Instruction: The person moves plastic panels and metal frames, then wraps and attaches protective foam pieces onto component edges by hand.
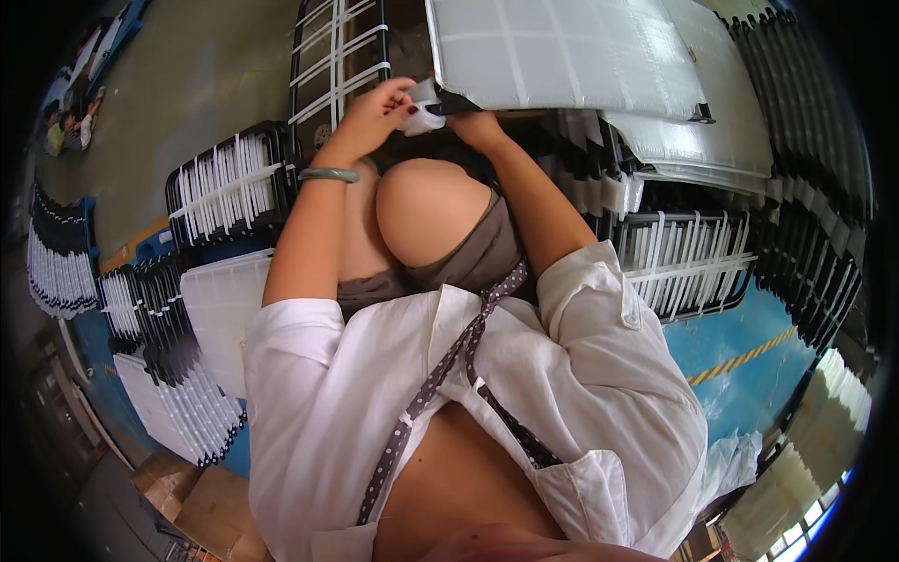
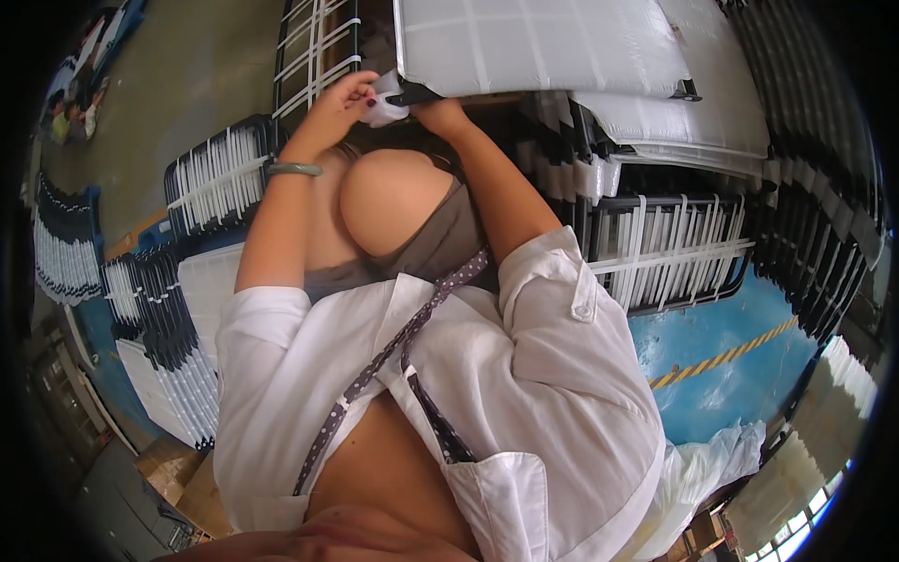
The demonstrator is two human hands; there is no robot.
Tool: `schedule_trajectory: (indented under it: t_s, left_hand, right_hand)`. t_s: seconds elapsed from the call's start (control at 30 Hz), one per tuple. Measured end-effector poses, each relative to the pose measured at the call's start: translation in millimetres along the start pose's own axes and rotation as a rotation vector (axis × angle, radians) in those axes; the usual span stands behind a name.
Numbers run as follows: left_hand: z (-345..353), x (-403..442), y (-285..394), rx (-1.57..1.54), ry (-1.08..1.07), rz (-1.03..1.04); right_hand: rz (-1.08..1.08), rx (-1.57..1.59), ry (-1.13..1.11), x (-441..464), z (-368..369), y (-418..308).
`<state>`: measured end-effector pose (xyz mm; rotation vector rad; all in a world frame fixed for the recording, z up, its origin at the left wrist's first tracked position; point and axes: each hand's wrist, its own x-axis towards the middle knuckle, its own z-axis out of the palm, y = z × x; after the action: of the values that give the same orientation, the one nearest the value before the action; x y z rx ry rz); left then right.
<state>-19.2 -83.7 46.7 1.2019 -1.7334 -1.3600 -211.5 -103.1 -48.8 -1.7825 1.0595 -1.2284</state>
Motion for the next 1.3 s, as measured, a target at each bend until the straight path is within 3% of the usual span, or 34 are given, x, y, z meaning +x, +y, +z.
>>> schedule_trajectory:
  t_s: [0.07, 0.17, 0.23, 0.27, 0.33, 0.37, 0.4, 0.5, 0.53, 0.63, 0.73, 0.77, 0.87, 0.97, 1.07, 1.1, 1.2, 1.3]
  left_hand:
    - [-16.5, -0.3, 6.1, 0.013, -0.003, -0.102]
    - [-28.2, 14.6, -2.6, 0.172, -0.026, -0.068]
    - [-30.8, 30.8, -17.5, 0.158, 0.010, 0.055]
    - [-29.5, 37.3, -23.4, 0.141, -0.020, 0.018]
    - [-21.5, 49.1, -30.7, 0.105, -0.083, -0.058]
    - [-21.0, 54.8, -39.2, -0.093, -0.192, -0.049]
    - [-13.8, 56.7, -34.4, -0.112, -0.183, -0.188]
    - [-15.6, 58.2, -12.9, 0.165, -0.375, -0.257]
    - [-16.5, 61.0, -11.6, 0.293, -0.430, -0.164]
    - [-17.0, 56.8, -10.8, 0.322, -0.394, -0.185]
    - [-22.7, 50.2, 8.6, 0.373, -0.374, -0.212]
    - [-25.4, 50.0, 5.9, 0.435, -0.405, -0.152]
    - [-30.2, 46.5, -2.1, 0.574, -0.438, -0.027]
    - [-25.1, 36.3, 4.2, 0.740, -0.293, 0.079]
    - [-21.1, 35.8, 3.2, 0.597, -0.305, -0.044]
    - [-18.2, 32.3, 8.4, 0.667, -0.243, -0.012]
    - [-19.6, 23.7, 3.3, 0.700, -0.214, 0.103]
    - [-16.8, 8.4, -0.4, 0.678, -0.178, 0.113]
  right_hand:
    - [0.060, 0.016, 0.035, -5.2, -0.7, -11.3]
    - [0.220, -0.078, -0.160, 1.5, -7.9, -28.1]
    - [0.065, -0.246, -0.154, 0.5, -4.9, -22.2]
    - [-0.015, -0.330, -0.150, 0.2, -3.1, -17.9]
    - [0.080, -0.158, -0.087, -3.1, 1.4, -12.9]
    - [0.125, -0.073, -0.053, -3.5, 2.9, -9.9]
    - [0.131, -0.073, -0.069, -4.2, 2.8, -7.3]
    - [0.088, -0.092, -0.095, -10.2, 4.5, 8.9]
    - [0.175, 0.085, -0.017, -11.4, 7.1, 1.7]
    - [0.063, -0.051, -0.008, -12.9, 6.7, -0.5]
    - [0.424, 0.159, -0.188, -20.9, -3.1, -9.0]
    - [0.511, 0.295, -0.152, -24.0, -7.3, -20.1]
    - [0.796, 0.527, -0.313, -28.9, -11.5, -11.7]
    - [0.808, 0.904, -0.228, -31.4, -8.8, -21.0]
    - [0.923, 0.778, -0.146, -30.8, 0.7, -22.5]
    - [1.028, 0.748, -0.078, -25.6, -1.1, -41.8]
    - [1.080, 0.910, -0.054, -26.8, 6.1, -36.4]
    - [1.116, 0.859, -0.013, -26.8, 12.4, -31.4]
